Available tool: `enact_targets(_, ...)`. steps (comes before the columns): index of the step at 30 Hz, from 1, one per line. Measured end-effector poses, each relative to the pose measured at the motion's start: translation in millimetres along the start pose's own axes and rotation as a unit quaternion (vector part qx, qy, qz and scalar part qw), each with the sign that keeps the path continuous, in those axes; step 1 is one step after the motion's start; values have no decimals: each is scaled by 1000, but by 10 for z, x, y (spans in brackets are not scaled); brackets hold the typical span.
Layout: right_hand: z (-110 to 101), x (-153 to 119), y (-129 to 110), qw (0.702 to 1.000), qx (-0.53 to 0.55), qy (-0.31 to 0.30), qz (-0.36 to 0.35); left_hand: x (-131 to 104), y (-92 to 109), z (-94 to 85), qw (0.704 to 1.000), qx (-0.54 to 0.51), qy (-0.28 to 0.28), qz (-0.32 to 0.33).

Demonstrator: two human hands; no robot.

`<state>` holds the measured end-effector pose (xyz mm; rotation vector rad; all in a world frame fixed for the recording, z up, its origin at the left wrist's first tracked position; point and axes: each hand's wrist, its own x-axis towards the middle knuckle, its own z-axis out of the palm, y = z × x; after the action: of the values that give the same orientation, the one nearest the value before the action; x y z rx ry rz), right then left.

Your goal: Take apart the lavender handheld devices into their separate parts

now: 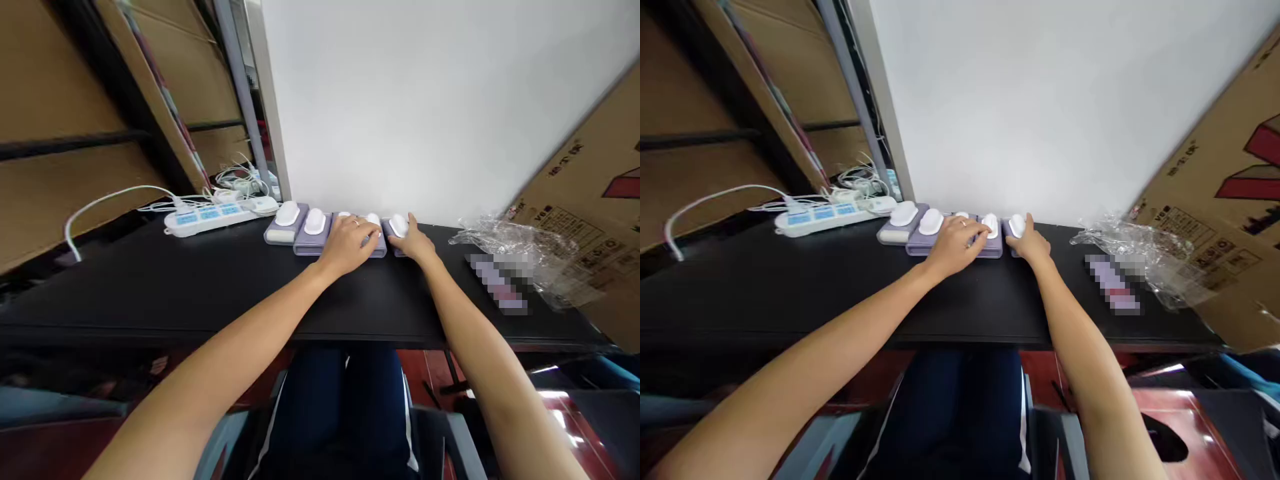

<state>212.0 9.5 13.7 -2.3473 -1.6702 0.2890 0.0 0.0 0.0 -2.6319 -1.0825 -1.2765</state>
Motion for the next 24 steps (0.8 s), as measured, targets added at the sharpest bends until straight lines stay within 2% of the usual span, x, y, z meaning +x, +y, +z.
enact_targets(4,88,9,56,999,-26,33,19,16,-60,10,998,-3,-1,-57)
enact_targets(9,129,13,128,991,-18,132,-6,9,-56,26,997,-11,-12,-74)
enact_targets(12,110,-17,128,968,2,231,-101,7,-62,25,996,-23,3,-90)
enact_targets(16,164,-86,30,894,37,342,-288,35,-146,17,987,-79,42,-131)
enact_targets(18,254,-133,-46,853,59,365,-369,50,-188,0,982,-142,43,-119)
enact_targets(20,363,-184,-117,825,81,367,-421,53,-200,-27,970,-224,29,-85)
enact_targets(24,497,-259,-188,826,88,341,-441,12,-145,-80,942,-331,24,-59)
